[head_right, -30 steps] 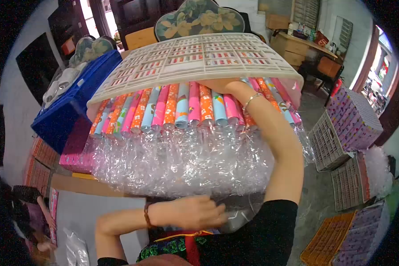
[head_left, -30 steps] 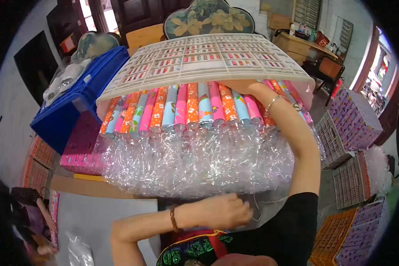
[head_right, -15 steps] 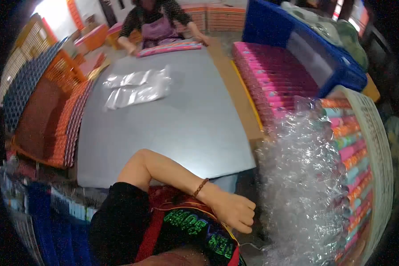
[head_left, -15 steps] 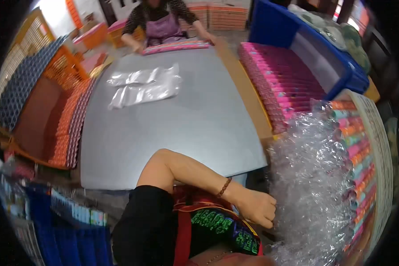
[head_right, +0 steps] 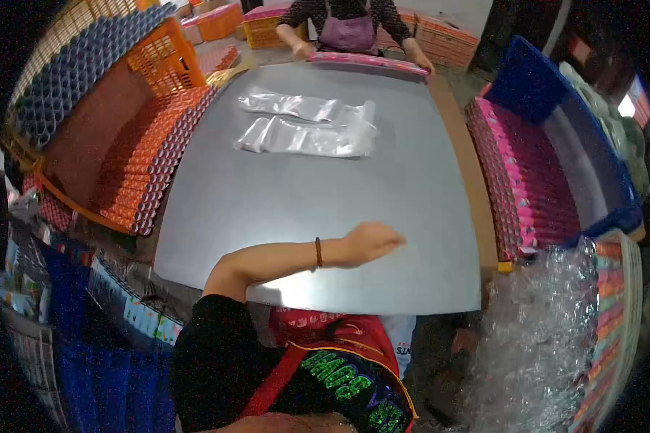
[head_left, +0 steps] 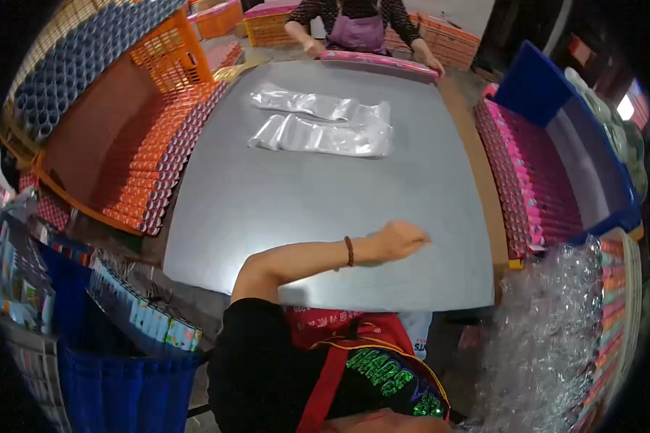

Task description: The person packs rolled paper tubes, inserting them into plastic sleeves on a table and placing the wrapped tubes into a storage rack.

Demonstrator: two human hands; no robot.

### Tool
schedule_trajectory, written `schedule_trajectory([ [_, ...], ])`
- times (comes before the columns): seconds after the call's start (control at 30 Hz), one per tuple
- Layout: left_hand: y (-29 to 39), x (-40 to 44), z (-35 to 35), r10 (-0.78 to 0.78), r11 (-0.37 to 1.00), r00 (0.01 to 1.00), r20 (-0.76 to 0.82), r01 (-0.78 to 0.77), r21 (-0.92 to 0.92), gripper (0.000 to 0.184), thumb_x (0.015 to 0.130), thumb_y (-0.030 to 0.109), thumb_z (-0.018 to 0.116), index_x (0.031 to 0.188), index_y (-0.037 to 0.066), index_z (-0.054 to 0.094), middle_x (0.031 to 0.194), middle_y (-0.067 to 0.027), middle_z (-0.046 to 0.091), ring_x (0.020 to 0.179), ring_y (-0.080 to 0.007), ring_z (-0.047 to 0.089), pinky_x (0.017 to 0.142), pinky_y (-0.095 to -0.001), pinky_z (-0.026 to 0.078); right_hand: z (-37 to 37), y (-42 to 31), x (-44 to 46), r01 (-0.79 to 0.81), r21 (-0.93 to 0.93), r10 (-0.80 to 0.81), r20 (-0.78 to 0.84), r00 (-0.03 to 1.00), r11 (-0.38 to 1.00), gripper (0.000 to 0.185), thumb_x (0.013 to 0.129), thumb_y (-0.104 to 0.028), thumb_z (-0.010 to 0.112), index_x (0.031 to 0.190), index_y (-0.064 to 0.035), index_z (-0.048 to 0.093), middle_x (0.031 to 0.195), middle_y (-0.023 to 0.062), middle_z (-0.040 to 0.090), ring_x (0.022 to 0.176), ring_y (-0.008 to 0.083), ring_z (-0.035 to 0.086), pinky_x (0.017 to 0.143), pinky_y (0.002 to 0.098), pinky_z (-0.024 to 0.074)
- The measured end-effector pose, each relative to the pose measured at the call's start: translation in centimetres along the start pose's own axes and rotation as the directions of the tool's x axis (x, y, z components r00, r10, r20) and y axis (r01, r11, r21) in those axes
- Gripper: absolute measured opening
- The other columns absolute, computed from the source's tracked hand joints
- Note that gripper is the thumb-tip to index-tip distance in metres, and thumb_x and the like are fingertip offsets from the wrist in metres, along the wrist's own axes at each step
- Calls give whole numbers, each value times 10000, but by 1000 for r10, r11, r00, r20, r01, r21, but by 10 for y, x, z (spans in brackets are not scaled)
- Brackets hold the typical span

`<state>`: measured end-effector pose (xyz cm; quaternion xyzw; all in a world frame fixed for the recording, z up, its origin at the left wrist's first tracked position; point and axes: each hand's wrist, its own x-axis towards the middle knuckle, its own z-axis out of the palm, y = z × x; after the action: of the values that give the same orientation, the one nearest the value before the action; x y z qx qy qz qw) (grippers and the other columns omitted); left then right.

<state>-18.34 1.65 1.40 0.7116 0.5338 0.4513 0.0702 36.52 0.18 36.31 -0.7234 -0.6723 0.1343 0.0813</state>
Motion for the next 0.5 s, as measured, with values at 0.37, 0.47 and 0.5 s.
schedule_trajectory([
  [0.37,-199,3,-140,-526,519,614,-589,780,350,225,871,244,561,1046,112,611,1019,-109,609,1011,-301,541,829,-445,397,204,-366,112,972,3,-879,428,210,234,292,806,-173,658,1060,-32,625,949,162,643,896,332,603,776,404,465],
  [0.47,-219,-3,-134,-506,464,711,-488,702,541,326,788,376,668,991,127,612,964,-59,578,995,-262,525,808,-425,371,330,-448,156,984,172,-960,266,-86,-40,336,857,-167,615,1174,-58,582,1143,145,609,1090,331,554,928,414,434],
  [0.5,-222,-2,-136,-508,461,709,-489,703,541,326,788,376,668,991,127,612,964,-59,578,995,-262,525,808,-425,371,362,-478,154,978,43,-949,236,-210,-205,421,857,-187,622,1254,-87,525,1239,103,565,1204,300,486,1002,475,367],
])
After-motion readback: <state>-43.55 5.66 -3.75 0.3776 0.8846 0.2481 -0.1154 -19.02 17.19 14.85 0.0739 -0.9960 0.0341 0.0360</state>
